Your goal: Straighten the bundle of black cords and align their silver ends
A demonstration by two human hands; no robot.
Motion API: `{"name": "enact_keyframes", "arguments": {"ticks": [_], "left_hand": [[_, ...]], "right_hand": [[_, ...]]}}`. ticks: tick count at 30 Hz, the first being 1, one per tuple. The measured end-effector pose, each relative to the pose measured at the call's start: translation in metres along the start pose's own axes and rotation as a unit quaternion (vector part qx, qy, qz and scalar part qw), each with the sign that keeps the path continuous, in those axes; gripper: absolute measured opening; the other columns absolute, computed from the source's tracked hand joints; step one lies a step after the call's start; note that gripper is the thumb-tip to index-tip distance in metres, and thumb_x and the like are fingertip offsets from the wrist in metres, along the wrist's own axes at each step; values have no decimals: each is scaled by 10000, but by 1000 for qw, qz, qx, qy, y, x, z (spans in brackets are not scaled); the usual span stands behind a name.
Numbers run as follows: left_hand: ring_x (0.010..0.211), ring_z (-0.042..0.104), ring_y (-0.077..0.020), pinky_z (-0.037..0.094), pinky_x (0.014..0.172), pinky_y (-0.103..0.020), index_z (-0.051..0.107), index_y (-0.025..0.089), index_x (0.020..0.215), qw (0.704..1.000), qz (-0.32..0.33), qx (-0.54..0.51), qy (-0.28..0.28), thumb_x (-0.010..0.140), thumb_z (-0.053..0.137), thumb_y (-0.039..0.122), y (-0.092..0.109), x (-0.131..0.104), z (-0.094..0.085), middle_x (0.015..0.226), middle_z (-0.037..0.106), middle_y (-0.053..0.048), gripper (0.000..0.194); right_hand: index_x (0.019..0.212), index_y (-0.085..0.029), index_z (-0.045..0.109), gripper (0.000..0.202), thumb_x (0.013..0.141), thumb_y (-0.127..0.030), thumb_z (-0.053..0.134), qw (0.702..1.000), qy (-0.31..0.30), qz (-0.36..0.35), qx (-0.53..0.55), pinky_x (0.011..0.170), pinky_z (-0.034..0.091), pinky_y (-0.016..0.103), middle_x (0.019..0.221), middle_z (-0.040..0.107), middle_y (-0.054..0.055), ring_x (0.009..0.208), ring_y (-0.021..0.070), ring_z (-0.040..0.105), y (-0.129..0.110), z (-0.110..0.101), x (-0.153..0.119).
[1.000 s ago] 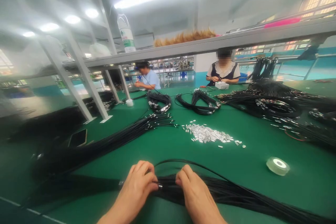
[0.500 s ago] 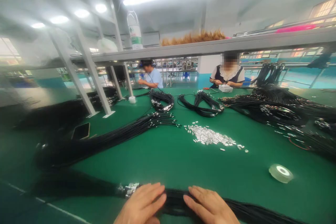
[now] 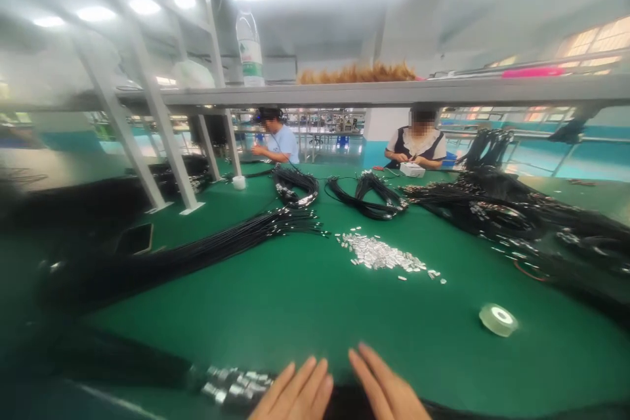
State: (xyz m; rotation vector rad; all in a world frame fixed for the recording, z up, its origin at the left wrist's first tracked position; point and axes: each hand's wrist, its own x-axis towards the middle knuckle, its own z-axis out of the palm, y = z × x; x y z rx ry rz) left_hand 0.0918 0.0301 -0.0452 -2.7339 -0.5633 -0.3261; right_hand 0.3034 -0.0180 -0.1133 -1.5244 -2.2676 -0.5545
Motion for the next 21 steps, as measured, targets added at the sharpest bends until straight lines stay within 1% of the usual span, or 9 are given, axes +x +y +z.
{"name": "enact_keyframes", "arguments": {"ticks": [2, 5, 7, 10, 13, 15, 16, 18, 21], "left_hand": [[1193, 508, -235, 481, 946, -361, 437, 102, 1311, 997, -42, -37, -54, 913, 459, 447, -6, 16, -6, 1318, 521, -85, 526], [1191, 506, -272, 491, 936, -431, 464, 81, 1286, 980, -155, -55, -114, 895, 464, 498, -8, 29, -10, 1315, 513, -117, 572], [1149, 546, -259, 512, 910, -380, 479, 74, 1268, 991, -108, -25, -72, 886, 488, 494, -1, 19, -10, 1291, 543, -105, 568], [1086, 596, -189, 512, 873, -260, 514, 99, 1230, 998, 5, 69, 0, 941, 466, 276, 12, 0, -10, 1228, 604, -50, 342], [1171, 529, -229, 506, 920, -336, 456, 66, 1284, 997, -54, 33, -45, 933, 429, 435, 11, 6, -12, 1305, 528, -102, 510], [1196, 504, -243, 492, 949, -385, 431, 70, 1306, 986, -146, -27, -80, 895, 418, 550, 5, 16, -11, 1332, 496, -118, 632], [1192, 508, -245, 487, 954, -387, 437, 75, 1304, 983, -164, -40, -77, 882, 417, 578, 3, 19, -10, 1327, 504, -116, 656], [1163, 535, -232, 482, 955, -350, 471, 89, 1277, 993, -117, -13, -27, 901, 438, 520, 6, 12, -7, 1290, 549, -89, 572], [1127, 562, -150, 464, 953, -226, 535, 160, 1229, 998, -28, 41, 39, 942, 458, 237, 31, -18, -8, 1244, 597, -4, 307]], "right_hand": [[1167, -192, 609, 430, 895, -444, 391, 1000, 17, 11, -15, 721, 593, 358, 1208, 575, 138, 1046, 270, 602, 8, -6, 18], [1108, -135, 640, 431, 899, -403, 376, 999, 35, -9, -35, 710, 597, 367, 1154, 611, 131, 1002, 265, 626, 16, -13, 31], [1063, -109, 653, 394, 904, -297, 346, 992, 74, -90, -58, 666, 595, 283, 1096, 645, 109, 928, 214, 659, 16, -14, 24], [1039, -163, 649, 350, 867, -122, 347, 976, 105, -165, -96, 595, 558, 175, 1052, 671, 28, 865, 130, 673, 16, -14, 10], [1105, -133, 615, 388, 909, -328, 343, 986, 81, -118, -87, 655, 577, 244, 1153, 617, 63, 952, 181, 650, 18, -15, 13], [1287, -65, 470, 590, 899, -480, 313, 991, 77, -79, -73, 688, 585, 307, 1192, 584, 109, 995, 222, 631, 19, -15, 19], [1376, -38, 337, 648, 900, -478, 301, 991, 82, -77, -68, 684, 585, 311, 1179, 592, 113, 987, 220, 634, 17, -15, 19], [1440, -17, 70, 653, 914, -349, 271, 989, 94, -99, -57, 656, 580, 275, 1116, 631, 81, 932, 186, 656, 12, -14, 12], [1451, -117, -1, 636, 876, -149, 270, 996, 58, -52, -41, 711, 562, 248, 1158, 602, 4, 969, 158, 641, 4, -14, -10]]}}
